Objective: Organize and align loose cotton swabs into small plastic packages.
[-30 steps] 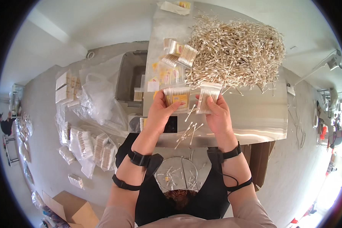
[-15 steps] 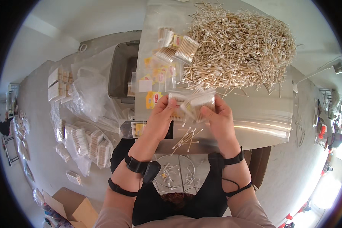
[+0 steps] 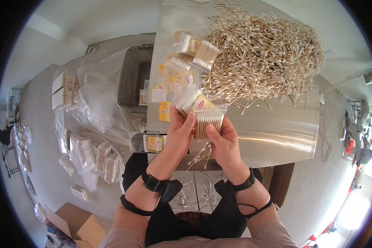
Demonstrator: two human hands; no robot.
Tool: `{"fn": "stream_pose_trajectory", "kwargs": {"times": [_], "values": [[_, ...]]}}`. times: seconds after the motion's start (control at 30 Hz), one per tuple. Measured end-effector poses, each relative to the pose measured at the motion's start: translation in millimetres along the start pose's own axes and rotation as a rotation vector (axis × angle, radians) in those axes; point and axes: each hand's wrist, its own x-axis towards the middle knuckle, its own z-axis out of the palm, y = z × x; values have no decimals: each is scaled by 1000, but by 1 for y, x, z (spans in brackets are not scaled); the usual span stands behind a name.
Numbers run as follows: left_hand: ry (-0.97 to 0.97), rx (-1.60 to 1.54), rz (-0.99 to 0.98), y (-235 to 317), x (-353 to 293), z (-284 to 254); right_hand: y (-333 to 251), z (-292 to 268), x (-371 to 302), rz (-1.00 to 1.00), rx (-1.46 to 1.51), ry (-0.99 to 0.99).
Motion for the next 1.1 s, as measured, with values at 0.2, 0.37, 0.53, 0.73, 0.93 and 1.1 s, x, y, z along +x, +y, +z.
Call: {"fn": "stream_pose_trajectory", "kwargs": {"times": [0.2, 0.37, 0.53, 0.73, 0.93, 1.1], "values": [[-13, -136, -119, 17, 7, -8, -18, 6, -6, 248, -64, -211], [29, -94, -31, 18, 12, -10, -38, -11, 0, 174, -52, -240], [-73, 348, 47, 6, 5, -9, -17, -11, 14, -204, -630, -54], [-84, 435, 164, -1, 3, -5, -5, -1, 11, -302, -830, -174], [-138, 448, 311, -2, -4, 5, 7, -3, 8, -495, -892, -170], [-215, 507, 279, 29, -6, -8, -4, 6, 2, -410, -771, -289]]}}
